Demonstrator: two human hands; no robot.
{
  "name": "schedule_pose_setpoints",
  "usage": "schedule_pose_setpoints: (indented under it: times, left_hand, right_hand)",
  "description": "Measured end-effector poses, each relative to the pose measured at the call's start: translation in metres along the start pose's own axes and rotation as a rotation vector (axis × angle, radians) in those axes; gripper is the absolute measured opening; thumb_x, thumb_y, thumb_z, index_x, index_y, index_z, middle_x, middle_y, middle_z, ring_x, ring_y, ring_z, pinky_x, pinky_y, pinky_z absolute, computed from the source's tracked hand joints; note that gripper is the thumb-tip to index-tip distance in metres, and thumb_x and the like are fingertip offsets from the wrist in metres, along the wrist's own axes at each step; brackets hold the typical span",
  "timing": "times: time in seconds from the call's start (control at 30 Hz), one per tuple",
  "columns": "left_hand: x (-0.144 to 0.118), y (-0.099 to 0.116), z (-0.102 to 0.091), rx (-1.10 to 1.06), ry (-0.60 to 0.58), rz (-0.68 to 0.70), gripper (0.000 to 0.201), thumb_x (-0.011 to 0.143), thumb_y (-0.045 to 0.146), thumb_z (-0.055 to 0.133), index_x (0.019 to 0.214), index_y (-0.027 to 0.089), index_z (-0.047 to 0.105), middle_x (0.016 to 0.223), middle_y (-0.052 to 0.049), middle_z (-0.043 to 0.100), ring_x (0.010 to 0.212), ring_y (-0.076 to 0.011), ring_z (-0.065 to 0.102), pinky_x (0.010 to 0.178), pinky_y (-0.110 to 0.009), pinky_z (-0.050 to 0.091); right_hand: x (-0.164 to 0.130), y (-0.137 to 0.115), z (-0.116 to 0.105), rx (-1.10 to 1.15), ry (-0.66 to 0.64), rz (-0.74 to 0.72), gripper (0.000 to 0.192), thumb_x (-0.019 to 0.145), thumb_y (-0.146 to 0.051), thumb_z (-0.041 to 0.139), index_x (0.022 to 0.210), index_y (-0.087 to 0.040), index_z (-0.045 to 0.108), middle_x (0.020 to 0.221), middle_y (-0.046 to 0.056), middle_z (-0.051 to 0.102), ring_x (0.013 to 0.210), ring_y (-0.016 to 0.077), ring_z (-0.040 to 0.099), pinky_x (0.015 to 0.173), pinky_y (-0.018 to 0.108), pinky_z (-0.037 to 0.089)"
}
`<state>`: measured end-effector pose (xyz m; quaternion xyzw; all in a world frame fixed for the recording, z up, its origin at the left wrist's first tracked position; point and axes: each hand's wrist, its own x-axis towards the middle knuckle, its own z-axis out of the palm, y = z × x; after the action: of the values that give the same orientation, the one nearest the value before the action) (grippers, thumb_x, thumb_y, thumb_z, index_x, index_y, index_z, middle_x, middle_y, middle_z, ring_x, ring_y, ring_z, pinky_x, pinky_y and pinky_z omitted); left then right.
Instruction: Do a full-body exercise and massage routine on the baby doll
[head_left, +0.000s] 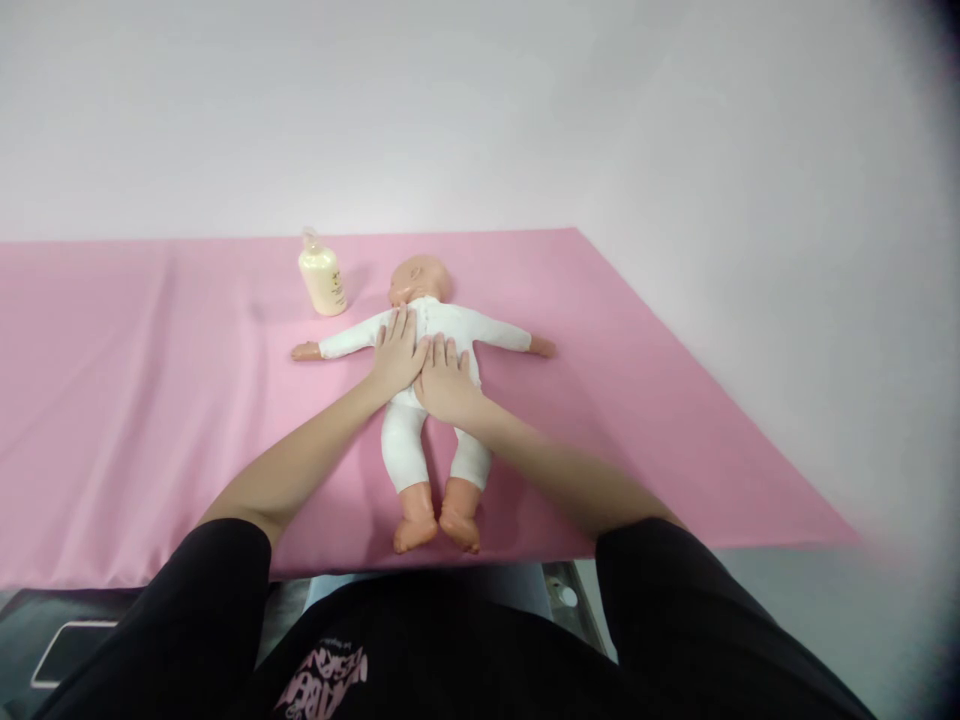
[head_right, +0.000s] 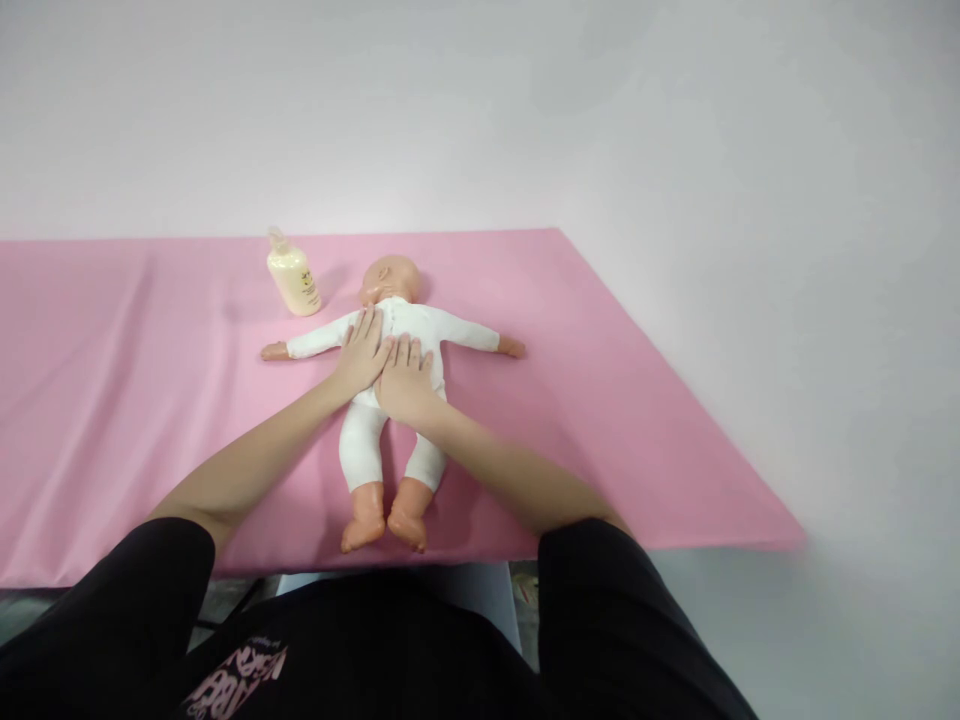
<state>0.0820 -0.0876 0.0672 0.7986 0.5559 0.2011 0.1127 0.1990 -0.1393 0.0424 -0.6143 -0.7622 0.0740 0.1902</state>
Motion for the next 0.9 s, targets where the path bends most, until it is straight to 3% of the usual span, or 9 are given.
schedule_pose_setpoints:
  times: [0.17,0.37,0.5,0.67,0.9]
  left_hand:
    - [0.000,-0.001,0.000,0.012,0.008,0.001,0.063,0.107,0.031,0.029,0.165,0.006,0.027,0.176,-0.017,0.016,0.165,-0.0283,0.014,0.133,-0.052,0.016]
    - [0.000,0.000,-0.001,-0.023,0.014,0.025,0.061,0.108,0.030,0.029,0.164,0.007,0.031,0.174,-0.016,0.021,0.165,-0.0273,0.016,0.133,-0.051,0.017]
    - [0.000,0.002,-0.001,-0.026,0.008,0.054,0.061,0.107,0.031,0.030,0.165,0.010,0.031,0.174,-0.014,0.023,0.165,-0.0274,0.016,0.134,-0.051,0.016]
    - [0.000,0.003,0.001,-0.015,-0.009,0.122,0.060,0.107,0.032,0.033,0.165,0.014,0.033,0.173,-0.011,0.029,0.164,-0.0267,0.019,0.134,-0.053,0.013]
    - [-0.001,0.002,0.001,-0.021,0.000,0.198,0.054,0.106,0.029,0.037,0.155,0.011,0.049,0.168,-0.012,0.039,0.162,-0.0267,0.028,0.134,-0.051,0.016]
  right_hand:
    - [0.009,0.001,-0.021,-0.066,-0.157,-0.105,0.077,0.095,-0.028,0.037,0.162,0.008,0.023,0.171,0.030,0.018,0.163,0.0451,0.016,0.128,0.073,0.015]
    - [0.035,0.027,-0.030,0.035,-0.193,-0.281,0.070,0.100,-0.029,0.032,0.167,-0.010,0.023,0.176,0.015,0.017,0.165,0.0323,0.014,0.132,0.065,0.011]
    - [0.045,0.042,-0.028,0.107,-0.159,-0.215,0.066,0.105,-0.036,0.024,0.168,-0.016,0.023,0.177,0.010,0.014,0.166,0.0293,0.011,0.133,0.060,0.011]
    - [0.052,0.056,-0.022,0.124,-0.100,-0.121,0.068,0.103,-0.034,0.028,0.169,-0.020,0.021,0.178,0.007,0.013,0.166,0.0303,0.009,0.131,0.067,0.010]
    - [0.053,0.058,-0.019,0.139,-0.050,-0.029,0.071,0.103,-0.039,0.027,0.169,-0.014,0.018,0.178,0.011,0.010,0.166,0.0333,0.010,0.131,0.066,0.014]
